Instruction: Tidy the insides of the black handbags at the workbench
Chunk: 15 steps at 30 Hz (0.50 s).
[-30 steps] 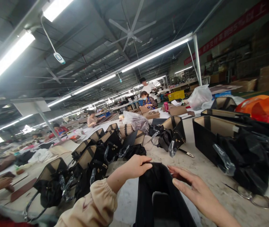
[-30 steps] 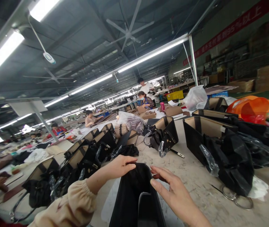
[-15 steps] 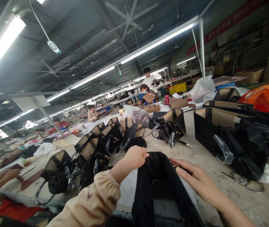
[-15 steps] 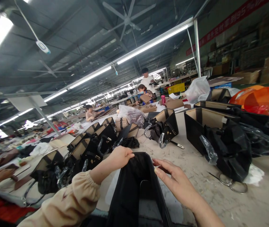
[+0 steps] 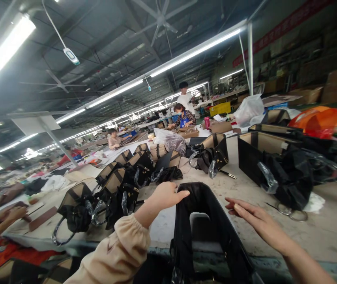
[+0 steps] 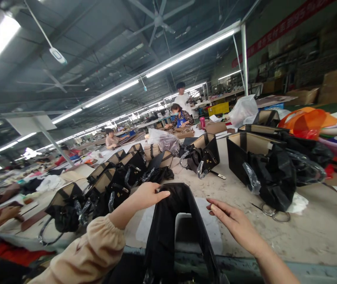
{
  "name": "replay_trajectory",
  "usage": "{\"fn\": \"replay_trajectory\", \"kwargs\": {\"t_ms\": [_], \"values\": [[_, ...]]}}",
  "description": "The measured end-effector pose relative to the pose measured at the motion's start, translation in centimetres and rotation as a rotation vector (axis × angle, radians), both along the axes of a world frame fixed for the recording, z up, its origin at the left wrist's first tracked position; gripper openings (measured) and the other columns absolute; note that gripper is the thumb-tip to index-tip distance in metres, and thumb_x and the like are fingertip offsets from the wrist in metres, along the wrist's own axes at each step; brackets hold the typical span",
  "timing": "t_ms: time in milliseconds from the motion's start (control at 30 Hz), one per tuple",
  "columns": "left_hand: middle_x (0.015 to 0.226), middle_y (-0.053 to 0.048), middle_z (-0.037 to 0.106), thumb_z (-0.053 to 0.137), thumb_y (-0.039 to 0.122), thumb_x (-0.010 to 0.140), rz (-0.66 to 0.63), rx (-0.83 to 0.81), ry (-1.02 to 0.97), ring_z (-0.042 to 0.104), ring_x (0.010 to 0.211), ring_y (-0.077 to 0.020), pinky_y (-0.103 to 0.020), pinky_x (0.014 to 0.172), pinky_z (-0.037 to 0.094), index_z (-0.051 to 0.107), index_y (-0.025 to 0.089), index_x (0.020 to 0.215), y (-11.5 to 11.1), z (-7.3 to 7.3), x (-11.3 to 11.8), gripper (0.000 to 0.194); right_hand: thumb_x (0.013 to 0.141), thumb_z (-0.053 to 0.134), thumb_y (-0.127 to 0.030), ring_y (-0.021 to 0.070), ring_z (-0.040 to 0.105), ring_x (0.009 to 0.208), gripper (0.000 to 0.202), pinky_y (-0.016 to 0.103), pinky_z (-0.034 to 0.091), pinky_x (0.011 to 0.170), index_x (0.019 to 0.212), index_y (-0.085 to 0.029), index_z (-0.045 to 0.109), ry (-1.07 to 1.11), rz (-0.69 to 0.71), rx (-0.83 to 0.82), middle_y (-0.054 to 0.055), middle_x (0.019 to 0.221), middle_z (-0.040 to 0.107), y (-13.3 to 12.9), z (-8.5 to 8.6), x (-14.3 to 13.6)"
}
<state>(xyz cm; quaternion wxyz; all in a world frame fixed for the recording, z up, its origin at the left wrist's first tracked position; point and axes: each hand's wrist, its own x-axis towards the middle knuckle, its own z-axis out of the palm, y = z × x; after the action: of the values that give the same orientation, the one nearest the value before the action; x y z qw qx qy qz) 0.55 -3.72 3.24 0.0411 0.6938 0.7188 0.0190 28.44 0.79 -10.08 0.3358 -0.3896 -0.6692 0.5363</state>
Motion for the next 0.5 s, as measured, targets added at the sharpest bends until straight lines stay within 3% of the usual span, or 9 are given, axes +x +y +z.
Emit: {"fn": "replay_trajectory", "kwargs": {"t_ms": [67, 133, 200, 300, 433, 500], "values": [[0.077, -0.012, 0.071, 0.04, 0.067, 0.082, 0.033, 0.009, 0.001, 0.065, 0.073, -0.025, -0.029, 0.061, 0.042, 0.069, 0.014, 0.08, -2.1, 0.4, 0.1, 0.06, 0.085, 0.049, -0.06, 0.0266, 0.061, 0.11, 0.057, 0.042, 0.043, 0.102, 0.128, -0.023, 0.057, 0.022, -0.01, -0.019, 0.008, 0.118, 0.066, -1.3, -0.3, 0.8], [0.076, -0.011, 0.071, 0.042, 0.066, 0.081, 0.061, 0.02, -0.042, 0.066, 0.074, -0.0255, -0.029, 0.062, 0.042, 0.069, 0.015, 0.087, -4.5, 0.4, 0.5, 0.058, 0.085, 0.047, -0.059, 0.0268, 0.057, 0.115, 0.056, 0.042, 0.041, 0.104, 0.128, -0.025, 0.057, 0.025, -0.038, -0.015, 0.007, 0.121, 0.064, -3.1, -0.2, 1.7], [0.085, -0.011, 0.073, 0.045, 0.063, 0.08, 0.097, 0.039, -0.122, 0.066, 0.08, -0.0261, -0.03, 0.067, 0.044, 0.067, 0.015, 0.106, -6.9, -0.2, 1.0, 0.058, 0.087, 0.045, -0.058, 0.028, 0.051, 0.122, 0.053, 0.045, 0.037, 0.107, 0.127, -0.026, 0.058, -0.014, -0.087, 0.023, 0.006, 0.127, 0.061, -5.2, 0.4, 2.4], [0.1, -0.014, 0.072, 0.047, 0.061, 0.08, 0.145, 0.041, -0.235, 0.065, 0.092, -0.0288, -0.033, 0.077, 0.046, 0.047, 0.01, 0.134, -9.8, -2.0, 2.3, 0.075, 0.088, 0.042, -0.057, 0.0277, 0.047, 0.126, 0.053, 0.041, 0.035, 0.108, 0.126, -0.024, 0.059, -0.108, -0.145, 0.11, 0.006, 0.132, 0.057, -8.2, 2.3, 2.7], [0.1, -0.019, 0.071, 0.044, 0.057, 0.082, 0.126, 0.032, -0.294, 0.065, 0.091, -0.0328, -0.038, 0.078, 0.046, 0.043, 0.007, 0.138, -11.3, -4.4, 3.8, 0.075, 0.085, 0.047, -0.059, 0.0262, 0.064, 0.102, 0.054, 0.033, 0.052, 0.085, 0.124, -0.023, 0.059, -0.392, -0.207, 0.244, 0.007, 0.121, 0.065, -10.4, 5.0, 1.5], [0.095, -0.018, 0.072, 0.041, 0.051, 0.085, 0.105, 0.05, -0.337, 0.067, 0.086, -0.0318, -0.037, 0.074, 0.047, 0.049, 0.009, 0.134, -11.4, -4.6, 4.0, 0.064, 0.089, 0.04, -0.056, 0.0256, 0.068, 0.084, 0.045, 0.034, 0.053, 0.074, 0.104, -0.023, 0.066, -0.573, -0.247, 0.372, 0.007, 0.099, 0.072, -10.5, 5.5, 0.5]]}}
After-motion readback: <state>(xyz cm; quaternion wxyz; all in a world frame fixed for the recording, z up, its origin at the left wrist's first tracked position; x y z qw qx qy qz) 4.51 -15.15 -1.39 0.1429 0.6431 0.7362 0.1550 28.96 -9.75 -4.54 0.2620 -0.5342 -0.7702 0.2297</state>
